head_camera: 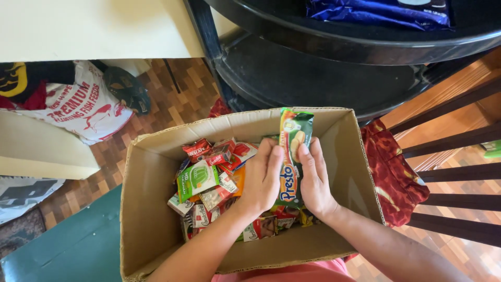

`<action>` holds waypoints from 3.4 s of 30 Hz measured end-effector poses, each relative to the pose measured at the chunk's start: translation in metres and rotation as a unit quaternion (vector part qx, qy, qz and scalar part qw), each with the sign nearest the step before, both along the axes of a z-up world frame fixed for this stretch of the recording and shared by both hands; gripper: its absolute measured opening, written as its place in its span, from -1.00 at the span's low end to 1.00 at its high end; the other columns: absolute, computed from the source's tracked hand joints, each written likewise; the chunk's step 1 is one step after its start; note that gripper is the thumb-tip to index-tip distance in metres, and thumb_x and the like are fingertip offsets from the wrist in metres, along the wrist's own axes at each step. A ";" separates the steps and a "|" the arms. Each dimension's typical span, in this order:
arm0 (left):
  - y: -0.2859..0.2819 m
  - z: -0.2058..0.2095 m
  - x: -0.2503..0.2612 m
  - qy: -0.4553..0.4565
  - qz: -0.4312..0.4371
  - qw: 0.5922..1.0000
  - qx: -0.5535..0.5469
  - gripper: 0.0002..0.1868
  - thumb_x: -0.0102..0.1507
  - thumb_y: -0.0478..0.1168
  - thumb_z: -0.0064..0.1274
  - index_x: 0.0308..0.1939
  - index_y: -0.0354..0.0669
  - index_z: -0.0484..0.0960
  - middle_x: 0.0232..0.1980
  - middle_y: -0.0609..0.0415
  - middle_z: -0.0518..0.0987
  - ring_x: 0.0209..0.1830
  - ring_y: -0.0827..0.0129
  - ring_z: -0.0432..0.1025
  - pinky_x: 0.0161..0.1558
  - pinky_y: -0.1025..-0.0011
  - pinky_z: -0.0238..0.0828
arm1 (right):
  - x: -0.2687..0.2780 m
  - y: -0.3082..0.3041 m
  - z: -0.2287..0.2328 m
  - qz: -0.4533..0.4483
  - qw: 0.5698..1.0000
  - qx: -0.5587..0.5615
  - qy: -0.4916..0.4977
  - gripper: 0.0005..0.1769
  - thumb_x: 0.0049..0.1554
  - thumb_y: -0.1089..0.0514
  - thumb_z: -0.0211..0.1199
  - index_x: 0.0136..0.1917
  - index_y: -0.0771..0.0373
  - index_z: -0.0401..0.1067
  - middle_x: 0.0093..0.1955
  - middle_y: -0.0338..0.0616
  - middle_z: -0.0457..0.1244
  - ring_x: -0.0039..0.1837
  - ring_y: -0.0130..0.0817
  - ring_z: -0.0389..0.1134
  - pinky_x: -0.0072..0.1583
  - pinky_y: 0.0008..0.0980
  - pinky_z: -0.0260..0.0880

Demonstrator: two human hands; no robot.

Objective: The person takes various snack packages, including cookies and biscuits, from a cardboard box and places them onto a black rotating shelf. They handle items such as Cream-O, Presto, Wafello, and Cal Cheese, arranging them on the shelf one by one.

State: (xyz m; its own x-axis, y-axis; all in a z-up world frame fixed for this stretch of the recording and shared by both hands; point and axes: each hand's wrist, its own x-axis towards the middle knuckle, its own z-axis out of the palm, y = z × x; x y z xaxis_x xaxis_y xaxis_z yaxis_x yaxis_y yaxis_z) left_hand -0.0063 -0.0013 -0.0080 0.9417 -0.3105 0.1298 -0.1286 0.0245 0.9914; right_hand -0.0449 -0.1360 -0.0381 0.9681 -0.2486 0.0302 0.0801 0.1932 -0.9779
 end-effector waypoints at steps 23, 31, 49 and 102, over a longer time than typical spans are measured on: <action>0.000 0.001 0.000 -0.051 -0.013 0.995 0.088 -0.58 0.48 0.02 -0.18 -0.20 -0.29 0.50 -0.50 -0.13 0.49 -0.55 0.13 0.44 -0.42 0.26 0.33 | 0.000 -0.001 -0.002 0.007 0.999 -0.026 0.033 -0.72 0.40 0.02 -0.10 0.21 0.17 0.34 -0.22 -0.43 0.19 -0.22 -0.72 0.11 -0.18 -0.64 0.16; 0.003 0.007 0.000 -0.106 -0.021 0.991 0.078 -0.54 0.48 0.01 -0.23 -0.13 -0.31 0.61 -0.49 -0.12 0.51 -0.57 0.14 0.45 -0.47 0.26 0.30 | -0.003 -0.008 -0.017 0.025 0.998 0.017 0.058 -0.76 0.43 0.09 -0.02 0.12 0.25 0.41 -0.31 -0.29 0.20 -0.35 -0.62 0.13 -0.32 -0.57 0.14; -0.004 -0.012 -0.004 -0.044 -0.033 0.994 0.095 -0.53 0.49 0.05 -0.20 -0.32 -0.28 0.44 -0.53 0.07 0.45 -0.59 0.38 0.38 -0.48 0.34 0.32 | 0.014 -0.008 0.024 -0.094 0.993 0.044 -0.054 -0.81 0.43 0.11 -0.09 0.21 0.22 0.24 0.05 -0.28 0.22 0.07 -0.61 0.21 0.15 -0.57 0.29; 0.012 0.037 0.024 -0.296 0.068 0.953 -0.010 -0.65 0.13 -0.44 0.39 -0.05 -0.26 0.63 0.12 0.02 0.50 0.06 0.38 0.54 0.07 0.48 0.56 | -0.019 -0.090 0.077 -0.190 0.866 -0.452 -0.104 -0.49 -0.01 0.23 0.52 0.24 0.19 0.56 0.02 -0.22 0.37 -0.18 -0.54 0.29 -0.13 -0.55 0.32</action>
State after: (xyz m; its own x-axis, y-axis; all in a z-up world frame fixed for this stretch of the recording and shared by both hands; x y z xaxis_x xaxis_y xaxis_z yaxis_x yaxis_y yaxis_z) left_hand 0.0181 0.0104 0.0290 0.7329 -0.1833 0.6552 -0.6682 -0.0132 0.7438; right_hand -0.0635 -0.2265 0.0388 0.7721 -0.3319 0.5419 0.1624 -0.7214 -0.6732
